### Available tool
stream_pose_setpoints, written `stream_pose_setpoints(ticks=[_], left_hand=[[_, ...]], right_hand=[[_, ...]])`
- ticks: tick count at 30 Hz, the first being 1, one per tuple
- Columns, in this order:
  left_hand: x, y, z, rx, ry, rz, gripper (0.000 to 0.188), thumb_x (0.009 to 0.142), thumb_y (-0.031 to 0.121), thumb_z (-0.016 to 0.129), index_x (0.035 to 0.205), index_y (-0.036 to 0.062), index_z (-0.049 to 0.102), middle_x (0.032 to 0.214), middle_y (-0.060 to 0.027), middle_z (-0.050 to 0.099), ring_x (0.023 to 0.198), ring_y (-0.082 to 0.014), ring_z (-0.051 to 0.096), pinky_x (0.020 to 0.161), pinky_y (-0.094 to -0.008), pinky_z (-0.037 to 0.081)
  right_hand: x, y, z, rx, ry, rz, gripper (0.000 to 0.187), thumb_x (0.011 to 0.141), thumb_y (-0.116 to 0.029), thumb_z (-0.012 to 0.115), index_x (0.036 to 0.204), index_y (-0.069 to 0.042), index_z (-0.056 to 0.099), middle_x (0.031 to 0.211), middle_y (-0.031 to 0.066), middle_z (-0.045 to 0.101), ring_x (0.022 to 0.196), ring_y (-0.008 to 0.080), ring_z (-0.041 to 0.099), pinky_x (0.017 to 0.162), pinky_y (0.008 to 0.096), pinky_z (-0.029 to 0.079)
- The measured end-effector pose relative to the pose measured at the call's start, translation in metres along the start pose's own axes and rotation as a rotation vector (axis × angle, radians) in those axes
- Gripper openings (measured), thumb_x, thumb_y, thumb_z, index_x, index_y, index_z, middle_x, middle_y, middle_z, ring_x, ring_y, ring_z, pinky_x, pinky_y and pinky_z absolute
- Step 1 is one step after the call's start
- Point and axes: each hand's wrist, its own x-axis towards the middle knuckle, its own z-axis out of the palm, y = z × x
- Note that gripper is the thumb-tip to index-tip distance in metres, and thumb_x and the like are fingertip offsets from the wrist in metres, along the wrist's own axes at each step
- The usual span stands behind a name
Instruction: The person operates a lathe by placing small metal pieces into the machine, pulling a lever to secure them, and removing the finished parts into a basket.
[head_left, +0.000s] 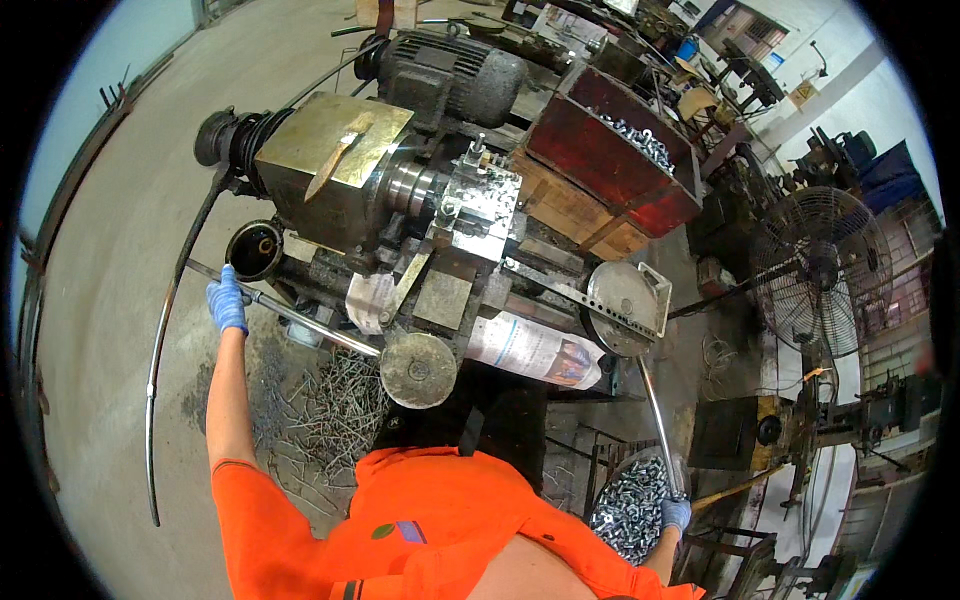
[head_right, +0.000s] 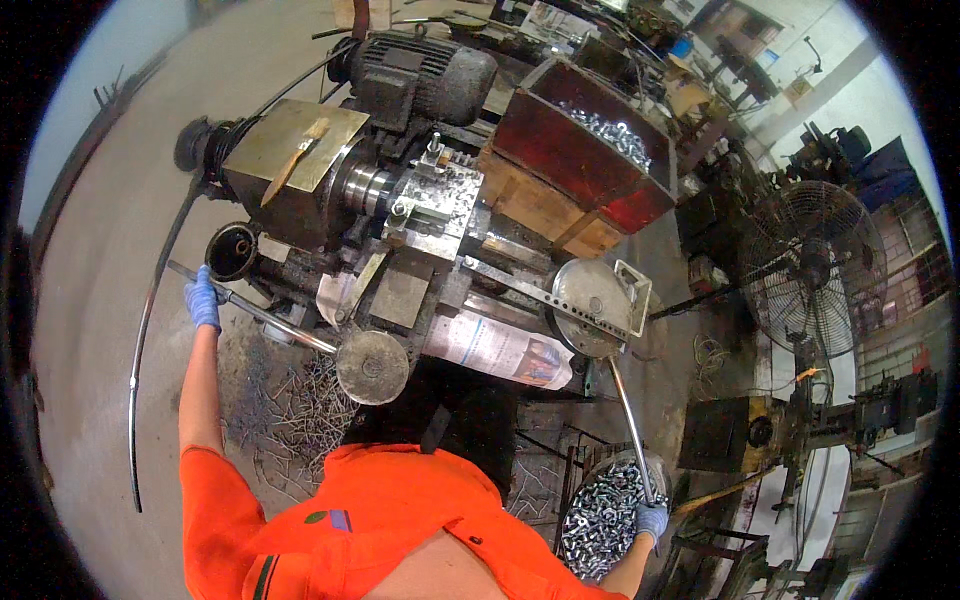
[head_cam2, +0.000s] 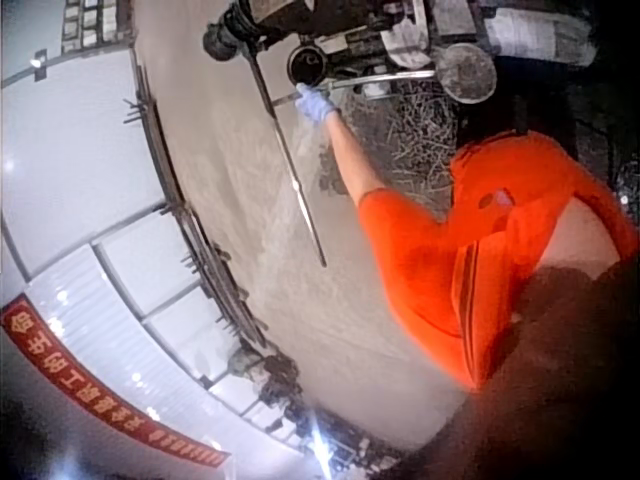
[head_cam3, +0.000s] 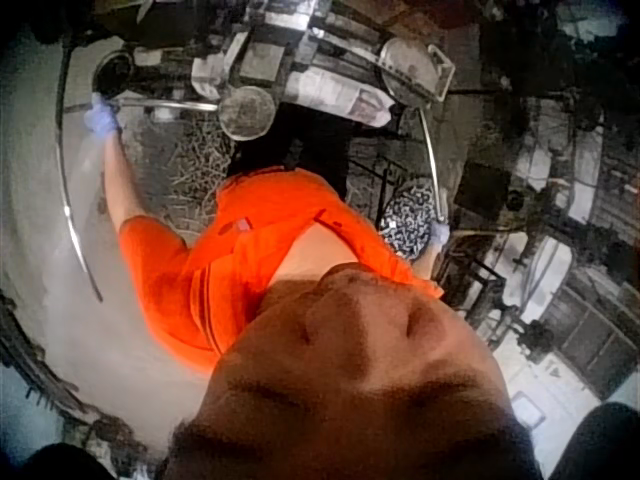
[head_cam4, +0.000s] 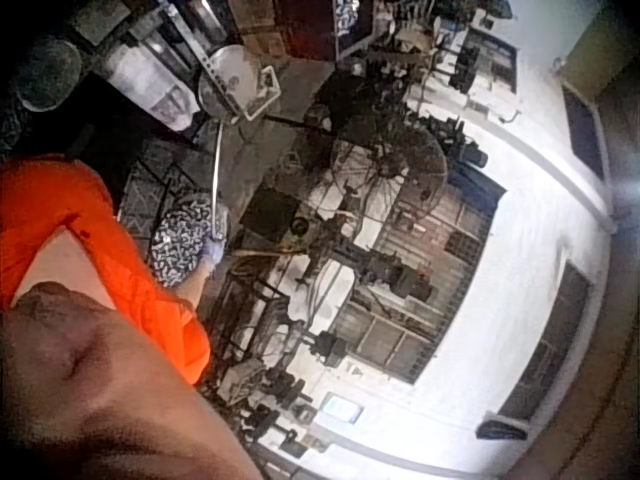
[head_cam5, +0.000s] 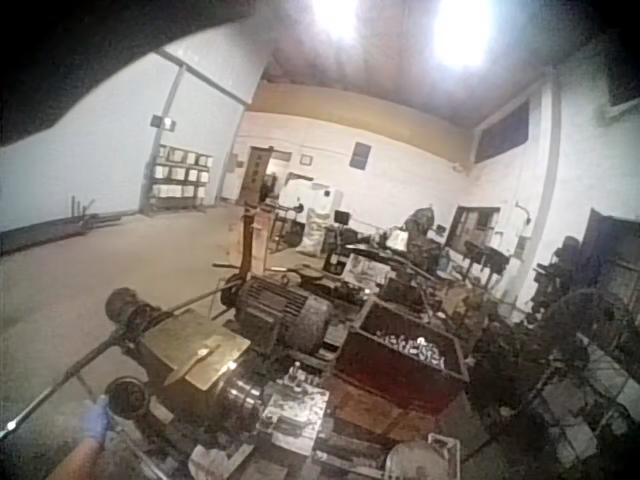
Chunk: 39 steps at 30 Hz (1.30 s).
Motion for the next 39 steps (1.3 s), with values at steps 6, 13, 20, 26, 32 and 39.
stream_pose_setpoints(ticks=[6,13,20,26,32,39], left_hand=[[0.001,-0.001,-0.001,-0.017,-0.034,0.016,0.046,0.085,0.042,0.056,0.072,-0.002,0.054,0.056,-0.0115,0.056,0.044,-0.0201,0.056,0.044,-0.0329,0.045],[-0.003,0.002,-0.003,-0.03,-0.031,0.004,0.044,0.084,0.041,0.055,0.065,0.0015,0.056,0.055,-0.0093,0.057,0.046,-0.0195,0.055,0.047,-0.0342,0.045],[0.0,0.0,0.0,-0.003,-0.024,0.024,0.043,0.084,0.041,0.057,0.071,-0.0004,0.056,0.055,-0.0092,0.057,0.047,-0.0195,0.056,0.046,-0.0338,0.045],[0.008,-0.009,-0.001,-0.021,-0.017,0.043,0.045,0.086,0.04,0.055,0.067,-0.0016,0.056,0.052,-0.0101,0.055,0.044,-0.021,0.056,0.044,-0.0338,0.045],[0.011,-0.012,0.001,0.005,-0.014,0.066,0.046,0.085,0.04,0.055,0.065,-0.0009,0.056,0.05,-0.0095,0.054,0.043,-0.0205,0.056,0.043,-0.0334,0.044],[0.011,-0.014,0.002,-0.027,-0.034,0.059,0.045,0.086,0.04,0.055,0.064,-0.0003,0.056,0.05,-0.0095,0.055,0.043,-0.0207,0.056,0.045,-0.0337,0.045]], right_hand=[[0.006,0.014,0.015,0.011,0.058,0.027,0.039,0.064,-0.032,0.066,0.087,-0.001,0.066,0.093,0.025,0.062,0.091,0.0378,0.06,0.08,0.0427,0.048],[-0.005,0.0,0.0,0.024,-0.026,0.052,0.043,0.064,-0.033,0.067,0.091,0.0,0.065,0.093,0.0258,0.062,0.092,0.0386,0.06,0.08,0.0425,0.048],[-0.009,0.005,0.004,-0.013,0.045,0.056,0.04,0.062,-0.032,0.067,0.086,-0.001,0.066,0.091,0.0244,0.063,0.089,0.0374,0.061,0.079,0.0415,0.048],[-0.002,0.013,0.018,0.016,0.067,0.038,0.039,0.06,-0.032,0.071,0.085,-0.002,0.067,0.091,0.0217,0.064,0.088,0.0354,0.062,0.079,0.0402,0.048],[0.002,0.023,0.027,0.05,0.064,0.07,0.041,0.058,-0.031,0.074,0.086,-0.003,0.068,0.09,0.0204,0.065,0.089,0.0343,0.062,0.08,0.0388,0.048],[-0.007,0.015,0.019,0.06,0.069,0.1,0.039,0.059,-0.03,0.071,0.086,-0.003,0.068,0.091,0.0216,0.065,0.09,0.0344,0.062,0.081,0.0392,0.048]])
